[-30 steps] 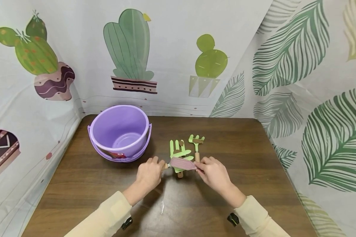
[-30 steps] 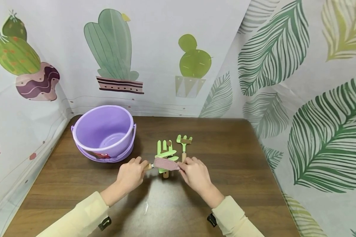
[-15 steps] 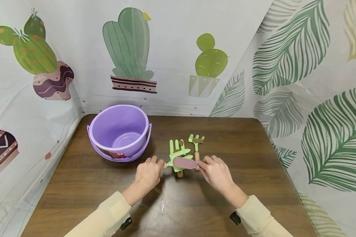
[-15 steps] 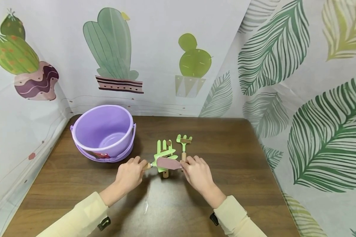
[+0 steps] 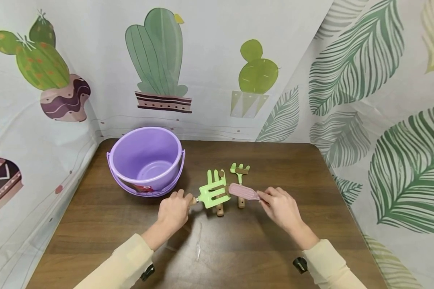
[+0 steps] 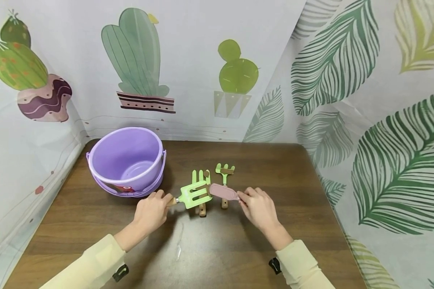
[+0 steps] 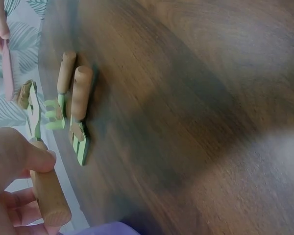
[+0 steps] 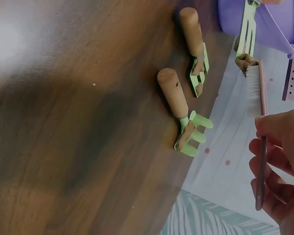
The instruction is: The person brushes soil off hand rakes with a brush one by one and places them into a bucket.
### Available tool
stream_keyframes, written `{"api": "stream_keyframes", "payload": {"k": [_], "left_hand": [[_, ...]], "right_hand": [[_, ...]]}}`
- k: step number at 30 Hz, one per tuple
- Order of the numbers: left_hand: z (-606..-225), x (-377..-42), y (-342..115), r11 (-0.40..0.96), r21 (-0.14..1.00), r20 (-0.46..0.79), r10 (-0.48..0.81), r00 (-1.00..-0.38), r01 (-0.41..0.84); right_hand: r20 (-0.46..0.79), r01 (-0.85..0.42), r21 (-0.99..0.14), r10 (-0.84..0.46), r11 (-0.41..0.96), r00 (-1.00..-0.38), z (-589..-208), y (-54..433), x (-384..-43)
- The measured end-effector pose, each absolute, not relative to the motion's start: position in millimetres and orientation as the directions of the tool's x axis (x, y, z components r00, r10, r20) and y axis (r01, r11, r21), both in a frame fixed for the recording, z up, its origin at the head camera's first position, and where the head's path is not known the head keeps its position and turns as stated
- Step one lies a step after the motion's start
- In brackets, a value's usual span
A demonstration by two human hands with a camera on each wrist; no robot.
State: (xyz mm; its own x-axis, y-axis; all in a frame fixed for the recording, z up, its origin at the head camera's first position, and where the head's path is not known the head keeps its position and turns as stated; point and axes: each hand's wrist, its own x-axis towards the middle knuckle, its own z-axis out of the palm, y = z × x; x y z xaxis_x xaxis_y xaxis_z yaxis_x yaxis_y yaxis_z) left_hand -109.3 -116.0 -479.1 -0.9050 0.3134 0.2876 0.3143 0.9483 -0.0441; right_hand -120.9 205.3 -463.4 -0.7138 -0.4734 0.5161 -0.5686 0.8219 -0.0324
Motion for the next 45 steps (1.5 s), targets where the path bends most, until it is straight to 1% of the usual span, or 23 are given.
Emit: {"api": "stream_keyframes", "payload": {"k": [6,9,13,16,20,24,33,36,42,45], "left_hand": [[-478,-109,-114,0.947,-0.03,0.24,0.318,-0.917,0.32],[-478,-109,-115,0.945,-0.034,0.264,0.323,-0.909,0.326],[-482,-109,-117,0.938,-0.036,0.332,0.336,-0.881,0.344],[-484,-109,-118,0.936,-0.033,0.353,0.339,-0.872,0.35],[-485,-108,-119,0.938,-0.032,0.338,0.335,-0.88,0.345],[-486,-107,-120,0.94,-0.025,0.318,0.331,-0.888,0.341],[-487,-105,-121,0.939,-0.024,0.321,0.332,-0.887,0.343],[-487,-105,-121,0.94,-0.022,0.31,0.331,-0.891,0.342],[-489,-105,-118,0.933,-0.021,0.292,0.348,-0.891,0.358],[-489,-105,-117,0.93,-0.022,0.302,0.355,-0.885,0.366]], "right_hand": [[0.503,-0.561,-0.071,-0.457,0.825,-0.734,-465,209,-121],[0.508,-0.546,-0.078,-0.438,0.834,-0.741,-465,212,-121],[0.512,-0.554,-0.08,-0.442,0.829,-0.736,-466,215,-121],[0.515,-0.55,-0.086,-0.435,0.831,-0.739,-466,215,-122],[0.52,-0.535,-0.103,-0.413,0.839,-0.748,-466,212,-122],[0.518,-0.544,-0.113,-0.418,0.831,-0.746,-465,206,-121],[0.519,-0.519,-0.117,-0.394,0.847,-0.759,-466,206,-122],[0.528,-0.534,-0.118,-0.402,0.837,-0.748,-466,204,-121],[0.539,-0.625,-0.108,-0.483,0.773,-0.69,-468,188,-116],[0.537,-0.651,-0.097,-0.511,0.753,-0.671,-469,180,-113]]}}
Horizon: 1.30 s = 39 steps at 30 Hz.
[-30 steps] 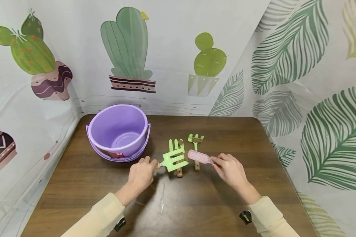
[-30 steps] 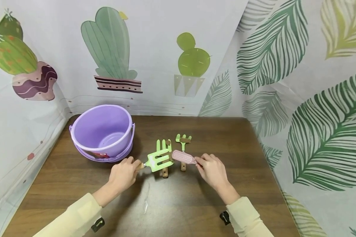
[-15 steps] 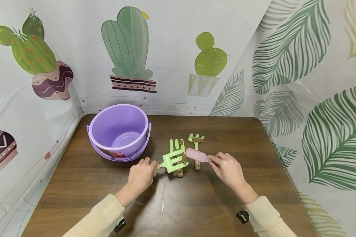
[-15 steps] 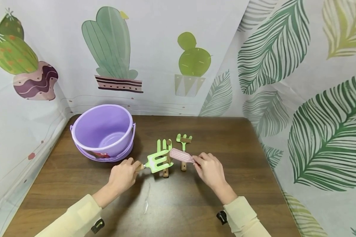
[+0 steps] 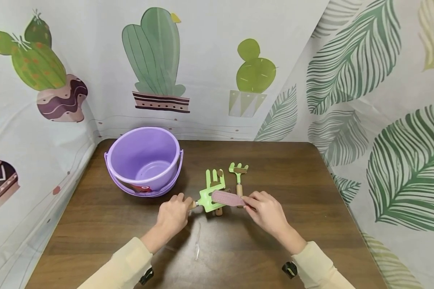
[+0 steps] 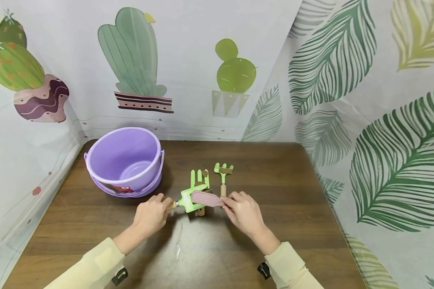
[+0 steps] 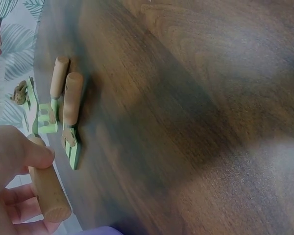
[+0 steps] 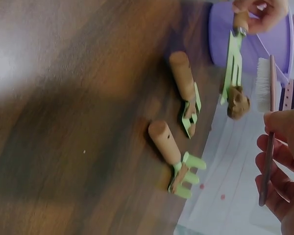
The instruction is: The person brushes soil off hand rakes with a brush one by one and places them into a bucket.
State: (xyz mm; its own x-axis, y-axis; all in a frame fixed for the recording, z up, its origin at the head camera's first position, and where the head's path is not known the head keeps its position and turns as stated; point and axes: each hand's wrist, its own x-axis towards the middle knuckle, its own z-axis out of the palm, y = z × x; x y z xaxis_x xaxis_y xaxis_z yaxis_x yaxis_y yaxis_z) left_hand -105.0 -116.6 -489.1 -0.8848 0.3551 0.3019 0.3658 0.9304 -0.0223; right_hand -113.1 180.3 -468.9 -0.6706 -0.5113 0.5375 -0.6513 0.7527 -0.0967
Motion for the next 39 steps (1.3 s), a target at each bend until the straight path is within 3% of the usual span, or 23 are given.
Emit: {"api": "stream_keyframes", "payload": {"k": [20,34,39], "left_hand": [[-493,-101,-129,0.921,-0.008,0.429,0.355,-0.831,0.389],[-497,-102,-133,0.916,0.007,0.459,0.353,-0.815,0.401],[-497,-101,-133,0.919,0.035,0.425,0.341,-0.839,0.392]], "right_hand": [[0.494,-0.559,-0.121,-0.439,0.82,-0.751,-482,194,-115],[0.506,-0.509,-0.156,-0.373,0.847,-0.777,-486,211,-116],[0.51,-0.489,-0.194,-0.339,0.85,-0.791,-486,212,-116]]}}
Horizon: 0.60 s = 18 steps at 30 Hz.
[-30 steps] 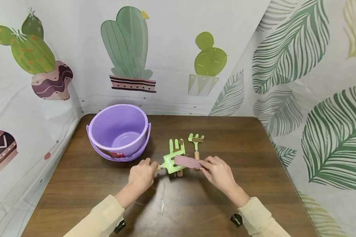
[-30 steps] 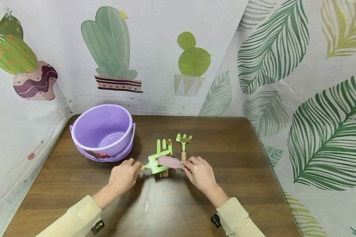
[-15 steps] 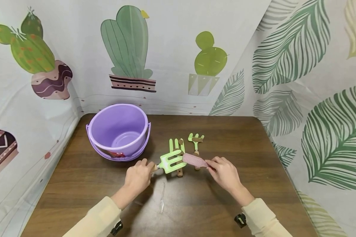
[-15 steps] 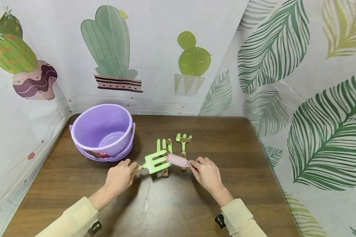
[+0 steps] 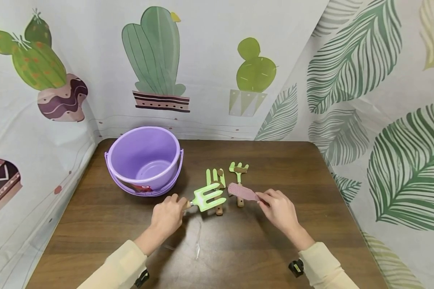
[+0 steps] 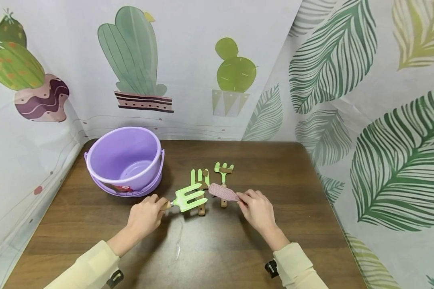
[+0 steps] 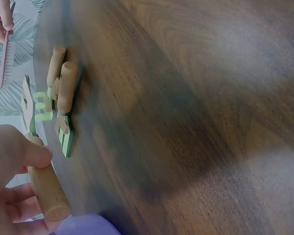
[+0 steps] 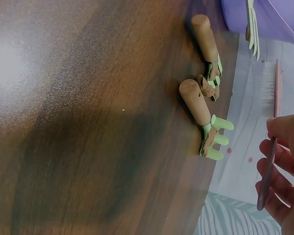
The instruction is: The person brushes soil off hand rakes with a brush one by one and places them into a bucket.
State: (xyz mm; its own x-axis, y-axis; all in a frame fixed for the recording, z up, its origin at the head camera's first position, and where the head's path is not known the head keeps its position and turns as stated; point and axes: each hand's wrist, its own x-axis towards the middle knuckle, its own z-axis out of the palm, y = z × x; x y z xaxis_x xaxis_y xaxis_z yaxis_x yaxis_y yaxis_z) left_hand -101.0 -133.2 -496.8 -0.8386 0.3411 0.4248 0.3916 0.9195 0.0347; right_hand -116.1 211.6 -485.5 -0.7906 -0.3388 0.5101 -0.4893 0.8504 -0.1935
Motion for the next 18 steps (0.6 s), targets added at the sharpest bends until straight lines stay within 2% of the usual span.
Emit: {"api": "stream_keyframes", "payload": {"k": [12,18], "left_hand": [[-490.7,-99.0,-131.3,0.936,0.24,0.179,0.218,-0.959,0.257],[-487.6,-100.3,-129.0,0.919,0.364,0.01,0.157,-0.988,0.15]], "right_hand": [[0.513,-0.448,-0.265,-0.268,0.854,-0.815,-485.1,214.1,-117.4],[0.525,-0.433,-0.278,-0.242,0.857,-0.816,-484.1,214.4,-118.4]]}}
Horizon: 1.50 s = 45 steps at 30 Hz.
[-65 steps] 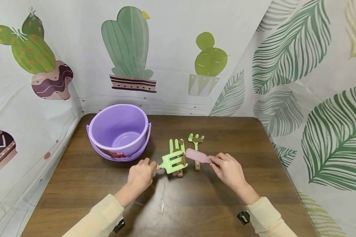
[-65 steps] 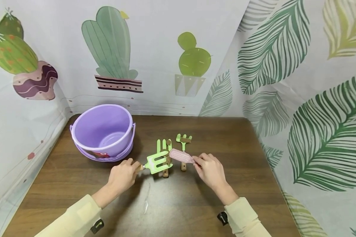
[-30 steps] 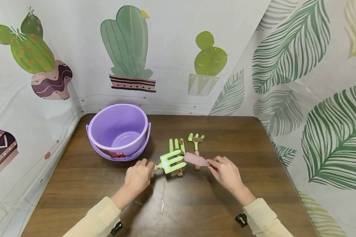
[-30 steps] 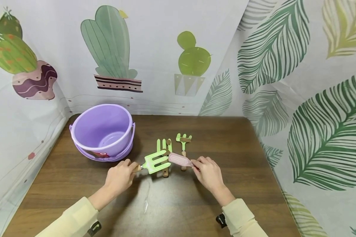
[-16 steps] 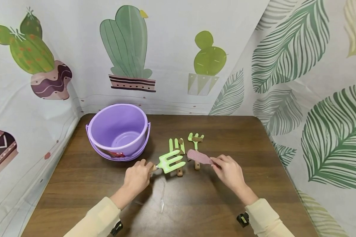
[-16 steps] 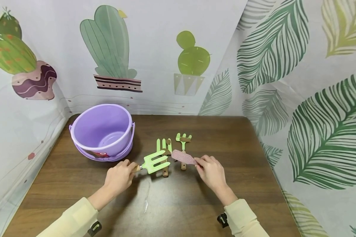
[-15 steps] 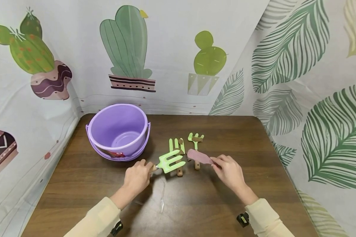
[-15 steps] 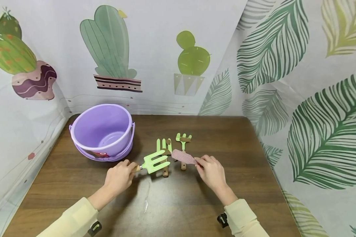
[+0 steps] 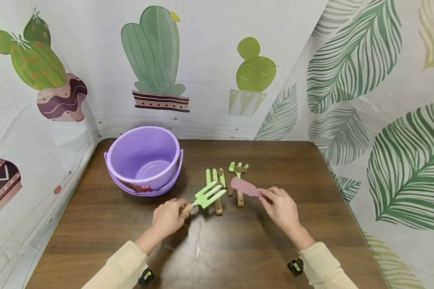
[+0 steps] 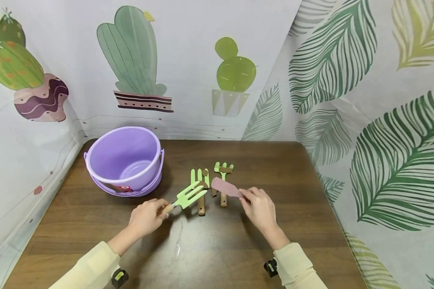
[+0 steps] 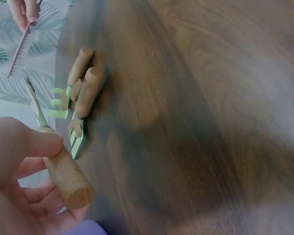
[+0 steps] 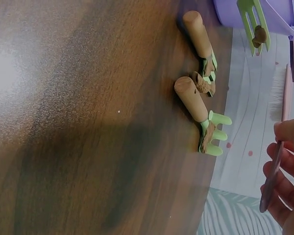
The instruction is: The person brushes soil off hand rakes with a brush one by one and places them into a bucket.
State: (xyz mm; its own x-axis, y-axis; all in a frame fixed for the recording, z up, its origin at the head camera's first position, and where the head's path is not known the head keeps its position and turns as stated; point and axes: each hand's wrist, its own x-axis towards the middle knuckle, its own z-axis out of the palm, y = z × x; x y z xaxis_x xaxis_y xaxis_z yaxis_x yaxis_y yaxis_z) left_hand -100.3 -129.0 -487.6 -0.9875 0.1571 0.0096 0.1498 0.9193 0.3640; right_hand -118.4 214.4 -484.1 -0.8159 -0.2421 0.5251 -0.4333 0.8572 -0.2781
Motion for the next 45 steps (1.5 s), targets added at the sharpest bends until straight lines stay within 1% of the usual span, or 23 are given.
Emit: {"api": "stream_keyframes", "payload": {"k": [8,12,15,20,27,31,37,45], "left_hand": [[-493,-104,-130,0.841,0.541,-0.14,0.131,-0.981,0.035],[-497,-106,-131,0.712,0.701,-0.224,0.152,-0.963,-0.051],[-501,-106,-132,0.595,0.797,-0.258,0.18,-0.949,-0.104],[-507,-107,-132,0.46,0.872,-0.292,0.219,-0.931,-0.166],[-513,-108,-135,0.335,0.906,-0.36,0.288,-0.888,-0.259],[-514,-107,-136,0.246,0.91,-0.403,0.344,-0.848,-0.332],[-515,-107,-136,0.122,0.896,-0.437,0.42,-0.796,-0.427],[-518,-105,-134,0.024,0.86,-0.454,0.492,-0.743,-0.509]], "right_hand": [[0.535,-0.407,-0.304,-0.199,0.861,-0.821,-483,215,-119],[0.537,-0.405,-0.318,-0.189,0.857,-0.822,-483,216,-119],[0.54,-0.41,-0.329,-0.187,0.851,-0.821,-484,215,-119],[0.545,-0.414,-0.339,-0.182,0.845,-0.818,-485,214,-119],[0.521,-0.384,-0.349,-0.163,0.855,-0.838,-485,212,-119],[0.526,-0.379,-0.35,-0.155,0.856,-0.836,-484,210,-119],[0.523,-0.375,-0.368,-0.144,0.851,-0.84,-484,208,-120],[0.518,-0.372,-0.39,-0.133,0.842,-0.845,-485,205,-121]]}}
